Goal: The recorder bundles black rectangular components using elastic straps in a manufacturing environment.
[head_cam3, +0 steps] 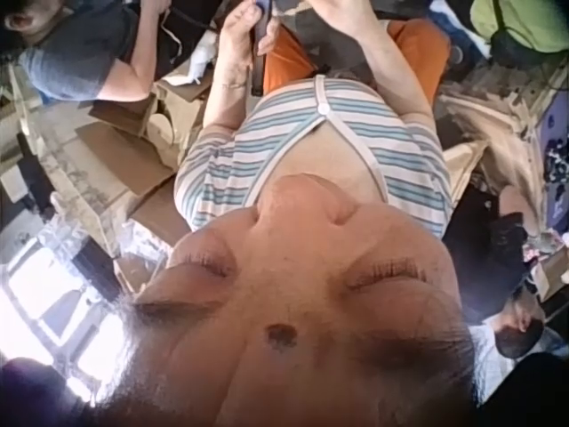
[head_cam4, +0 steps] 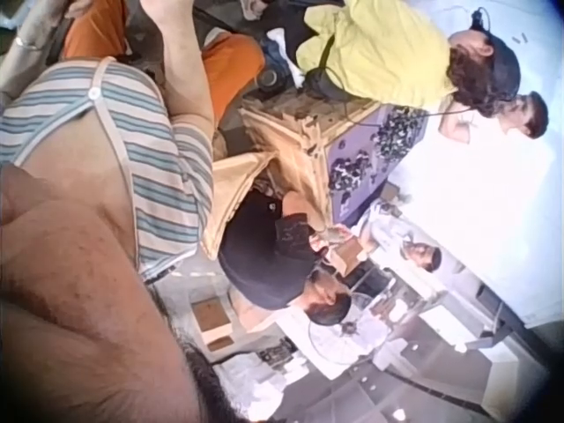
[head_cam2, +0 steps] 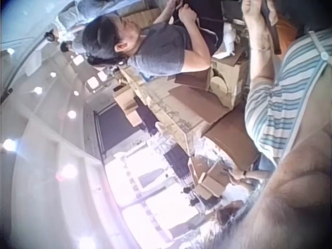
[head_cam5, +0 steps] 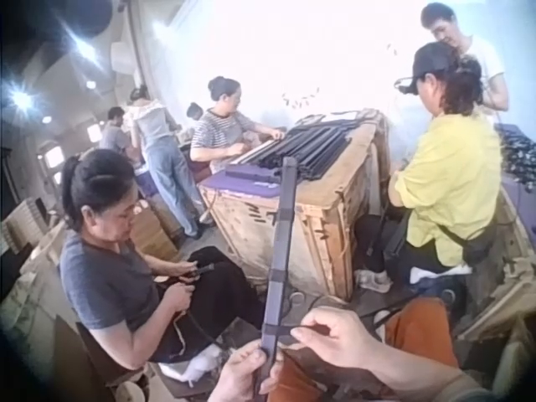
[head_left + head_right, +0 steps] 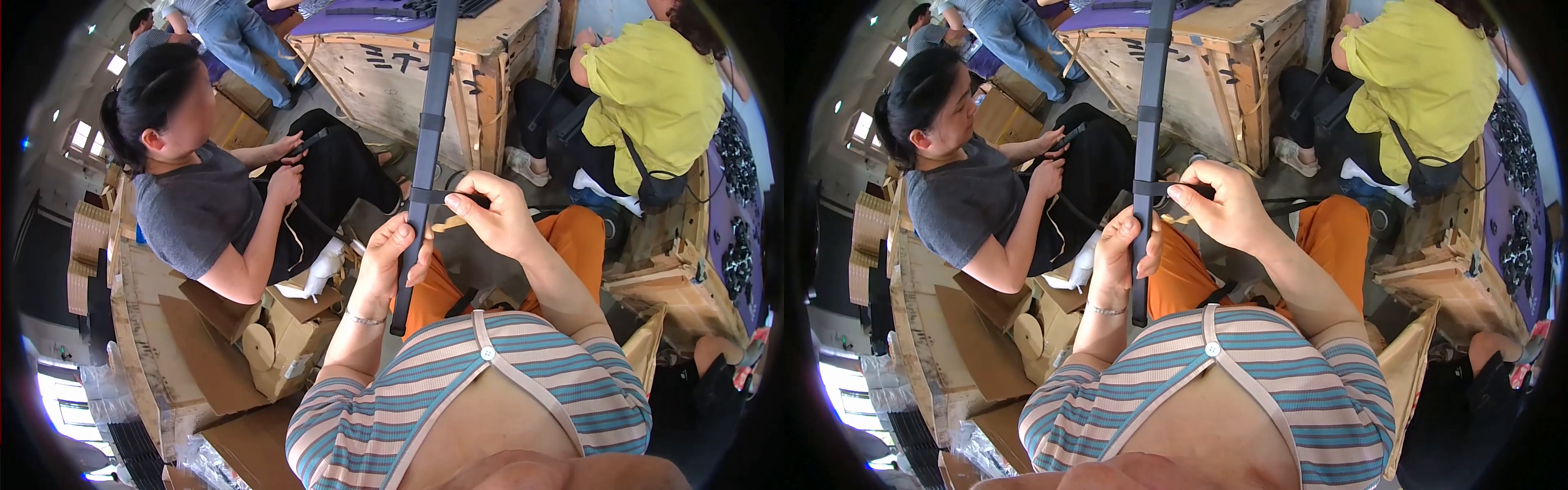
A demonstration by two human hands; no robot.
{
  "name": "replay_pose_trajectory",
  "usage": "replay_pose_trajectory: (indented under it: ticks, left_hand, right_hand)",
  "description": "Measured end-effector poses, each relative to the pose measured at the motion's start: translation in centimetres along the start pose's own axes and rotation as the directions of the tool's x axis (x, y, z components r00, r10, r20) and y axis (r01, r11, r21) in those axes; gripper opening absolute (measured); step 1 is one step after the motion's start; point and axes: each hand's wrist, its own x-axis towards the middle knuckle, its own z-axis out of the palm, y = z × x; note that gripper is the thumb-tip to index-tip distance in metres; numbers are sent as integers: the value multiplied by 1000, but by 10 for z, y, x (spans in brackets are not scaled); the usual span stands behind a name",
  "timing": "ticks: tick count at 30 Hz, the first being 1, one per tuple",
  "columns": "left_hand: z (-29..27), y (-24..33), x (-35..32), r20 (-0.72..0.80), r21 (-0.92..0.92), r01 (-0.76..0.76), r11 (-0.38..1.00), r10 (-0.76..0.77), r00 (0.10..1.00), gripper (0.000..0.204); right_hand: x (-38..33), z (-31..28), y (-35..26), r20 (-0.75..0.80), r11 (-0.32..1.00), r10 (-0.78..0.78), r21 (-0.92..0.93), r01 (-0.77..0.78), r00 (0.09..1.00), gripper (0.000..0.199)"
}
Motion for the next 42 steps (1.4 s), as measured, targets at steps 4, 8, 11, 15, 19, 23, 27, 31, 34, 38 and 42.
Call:
replay_pose_trajectory:
  ticks: [4,8,11,15,19,23,27,31,34,38,42]
  left_hand:
    - [-2,-1,2,47,5,4,1000,-4,999,35]
    - [-5,-10,9,54,108,-66,992,61,997,37]
    - [-2,-13,13,-108,117,9,993,3,994,36]
    - [-9,-4,8,-190,113,69,991,-46,981,38]
    - [-6,2,9,-160,90,-37,995,52,986,32]
    - [-17,5,7,-14,3,-48,999,48,999,29]
    - [-16,9,4,-31,45,-33,998,35,999,31]
    - [-17,10,3,-3,25,-9,1000,9,1000,35]
    - [-18,10,1,4,-23,15,1000,-15,1000,38]
    - [-18,11,0,31,-50,34,998,-32,999,44]
    - [-12,14,-2,15,-19,40,999,-39,999,45]
  right_hand:
    - [1,0,-2,11,999,39,27,-39,999,19]
    - [1,0,1,-12,1000,22,-1,-22,1000,18]
    - [-1,1,1,-26,999,24,-35,-25,999,18]
    - [-3,1,-6,-32,998,7,-67,-9,999,17]
    - [-7,-6,-8,-46,996,-19,-84,15,999,18]
    - [-10,-8,-11,-42,995,-28,-95,24,999,18]
    - [-10,-8,-11,-35,994,-59,-98,55,998,20]
    - [-10,-6,-10,-35,996,-46,-73,44,998,20]
    - [-11,-8,-7,-37,993,-45,-114,41,998,21]
    - [-12,-8,-4,-41,996,8,-94,-12,999,21]
    - [-11,-8,-5,-39,998,44,-34,-46,998,22]
